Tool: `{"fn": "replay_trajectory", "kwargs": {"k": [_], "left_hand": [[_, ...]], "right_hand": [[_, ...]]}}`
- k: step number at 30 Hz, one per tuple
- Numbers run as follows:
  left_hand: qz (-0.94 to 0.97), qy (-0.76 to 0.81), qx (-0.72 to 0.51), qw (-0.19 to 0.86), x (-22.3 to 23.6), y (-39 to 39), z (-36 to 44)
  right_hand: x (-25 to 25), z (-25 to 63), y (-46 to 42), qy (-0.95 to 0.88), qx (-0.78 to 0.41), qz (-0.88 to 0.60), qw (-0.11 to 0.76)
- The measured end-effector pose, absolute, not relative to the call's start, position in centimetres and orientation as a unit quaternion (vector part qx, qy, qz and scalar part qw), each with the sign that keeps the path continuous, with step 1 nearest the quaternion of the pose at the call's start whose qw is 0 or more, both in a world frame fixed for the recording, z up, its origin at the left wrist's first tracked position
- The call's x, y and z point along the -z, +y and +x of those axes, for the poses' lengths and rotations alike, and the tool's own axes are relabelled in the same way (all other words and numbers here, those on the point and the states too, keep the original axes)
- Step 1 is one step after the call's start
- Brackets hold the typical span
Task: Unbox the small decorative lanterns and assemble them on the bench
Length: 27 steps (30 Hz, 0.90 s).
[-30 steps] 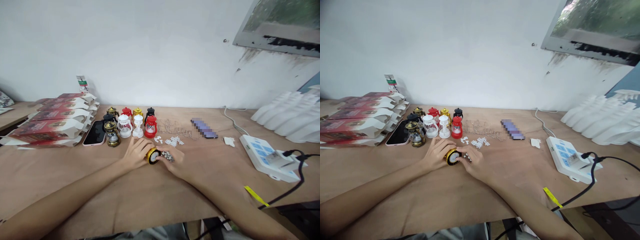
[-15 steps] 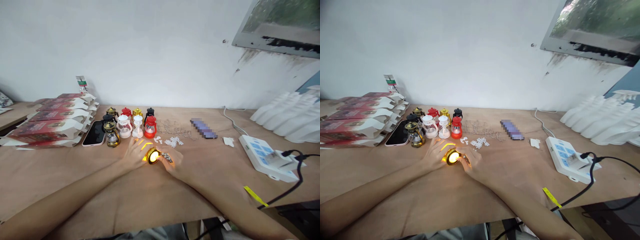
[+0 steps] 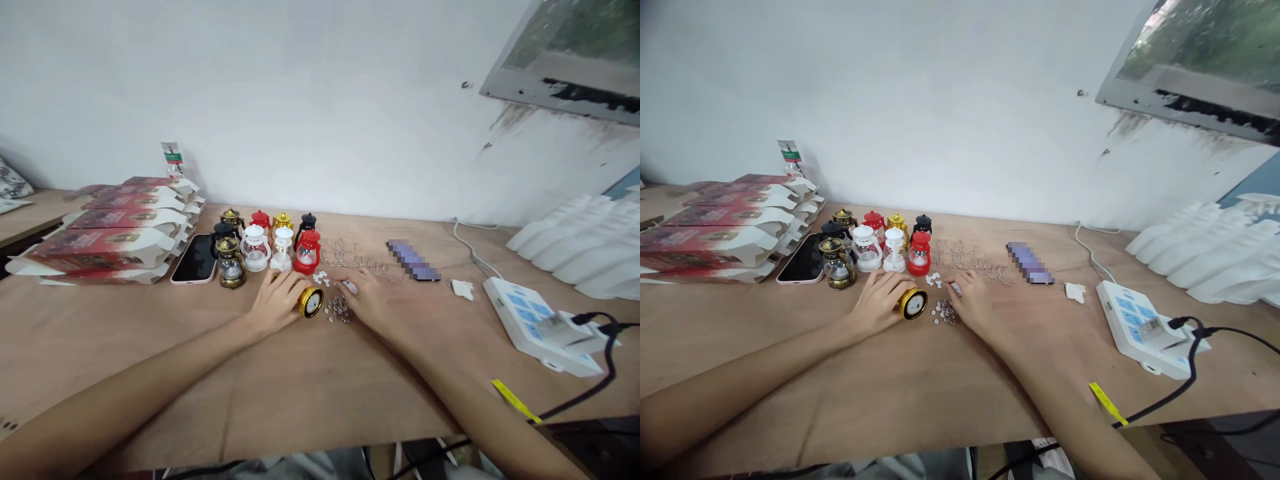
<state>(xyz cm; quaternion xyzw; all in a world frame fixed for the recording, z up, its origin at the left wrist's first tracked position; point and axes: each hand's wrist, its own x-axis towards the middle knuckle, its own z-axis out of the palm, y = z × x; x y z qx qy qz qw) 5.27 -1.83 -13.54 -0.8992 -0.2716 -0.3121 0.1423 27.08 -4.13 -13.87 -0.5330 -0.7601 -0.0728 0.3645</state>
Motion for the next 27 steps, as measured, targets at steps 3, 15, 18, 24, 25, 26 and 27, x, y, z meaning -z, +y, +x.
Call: {"fn": "replay_trajectory", "kwargs": {"k": [3, 15, 18, 24, 25, 26, 27], "left_hand": [[-0.900, -0.274, 0.306, 0.144, 13.6, -1.8, 5.3], [-0.902, -0.278, 0.296, 0.150, 13.9, -1.7, 5.3], [-0.904, -0.278, 0.289, 0.151, 13.8, -1.8, 5.3], [-0.908, -0.291, 0.267, 0.139, 13.5, -2.0, 5.3], [-0.909, -0.291, 0.265, 0.138, 13.5, -2.0, 5.3], [-0.909, -0.291, 0.265, 0.136, 13.5, -2.0, 5.3], [-0.910, -0.290, 0.265, 0.135, 13.5, -2.0, 5.3]], "right_hand": [[13.5, 27.5, -3.1, -0.794, 0.077, -0.551, 0.244], [11.2, 25.5, -1.4, -0.827, 0.087, -0.555, 0.022], [11.6, 25.2, -1.2, -0.824, 0.070, -0.560, 0.044], [11.9, 25.3, -1.0, -0.815, 0.031, -0.568, 0.110], [12.0, 25.4, -1.0, -0.812, 0.028, -0.570, 0.119], [12.2, 25.5, -0.8, -0.808, 0.018, -0.573, 0.140], [12.4, 25.6, -0.7, -0.797, -0.009, -0.574, 0.189]]}}
